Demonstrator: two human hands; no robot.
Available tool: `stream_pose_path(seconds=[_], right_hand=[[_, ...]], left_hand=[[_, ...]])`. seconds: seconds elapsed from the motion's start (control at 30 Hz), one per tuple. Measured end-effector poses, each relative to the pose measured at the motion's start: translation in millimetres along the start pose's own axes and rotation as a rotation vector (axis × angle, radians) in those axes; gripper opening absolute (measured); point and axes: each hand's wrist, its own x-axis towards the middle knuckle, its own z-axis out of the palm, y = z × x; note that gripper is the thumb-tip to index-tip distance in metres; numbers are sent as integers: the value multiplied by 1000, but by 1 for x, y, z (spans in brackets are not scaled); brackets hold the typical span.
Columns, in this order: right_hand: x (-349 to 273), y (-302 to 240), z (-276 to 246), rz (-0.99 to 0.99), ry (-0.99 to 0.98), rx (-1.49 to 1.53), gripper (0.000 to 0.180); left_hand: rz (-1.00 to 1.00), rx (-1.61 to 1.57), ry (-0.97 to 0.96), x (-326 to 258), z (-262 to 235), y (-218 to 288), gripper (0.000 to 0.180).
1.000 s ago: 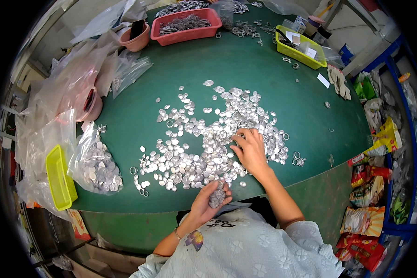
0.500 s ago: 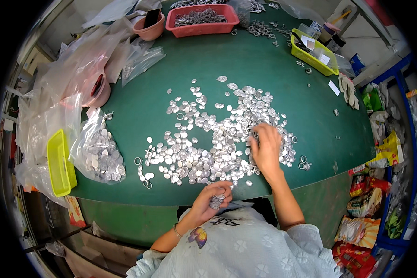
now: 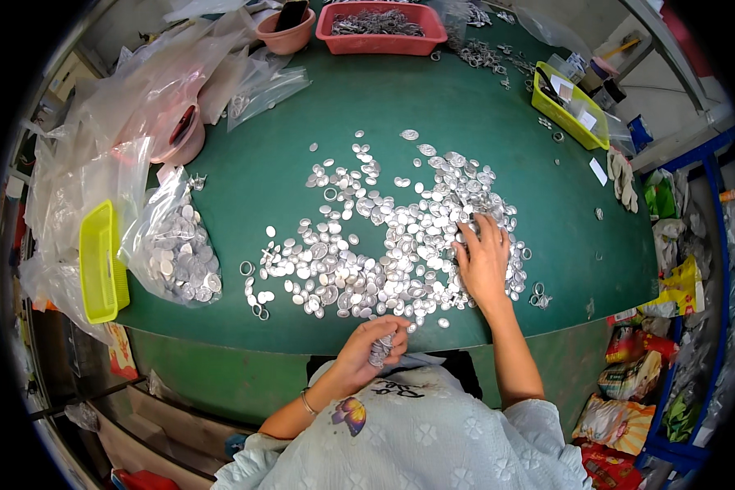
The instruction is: The person sorts small metal components by hand, picking up individual pieces from a pile and placing them into separate containers or bags.
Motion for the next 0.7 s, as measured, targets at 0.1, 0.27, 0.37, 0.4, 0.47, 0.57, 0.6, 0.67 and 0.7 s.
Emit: stream_pose_path(seconds=[0.1, 0.27, 0.37, 0.4, 0.47, 0.57, 0.6, 0.67, 0.7], right_hand=[[1, -8, -8, 35, 23, 137, 23], [-4, -40, -1, 77, -102, 28, 29], [-3, -50, 1, 58, -117, -62, 32], [-2, -52, 0, 47, -132, -82, 32], [-1, -54, 3, -13, -130, -94, 29], [-2, -48, 10, -101, -136, 42, 26], [-1, -43, 10, -111, -95, 29, 23], [0, -35, 7, -90, -107, 29, 21], [0, -34, 7, -115, -91, 52, 21]], left_hand=[[-5, 12, -38, 2, -1, -1, 19], [19, 48, -19, 4, -2, -4, 22], [49, 132, 85, 1, 3, -3, 30], [47, 120, 100, 1, 6, -1, 32], [49, 108, 112, 0, 9, 1, 36], [71, 94, 83, -1, 5, 0, 39], [80, 91, 58, 0, -2, -1, 39], [94, 67, 35, -2, -7, -1, 39], [99, 48, 38, -3, -7, 0, 40]])
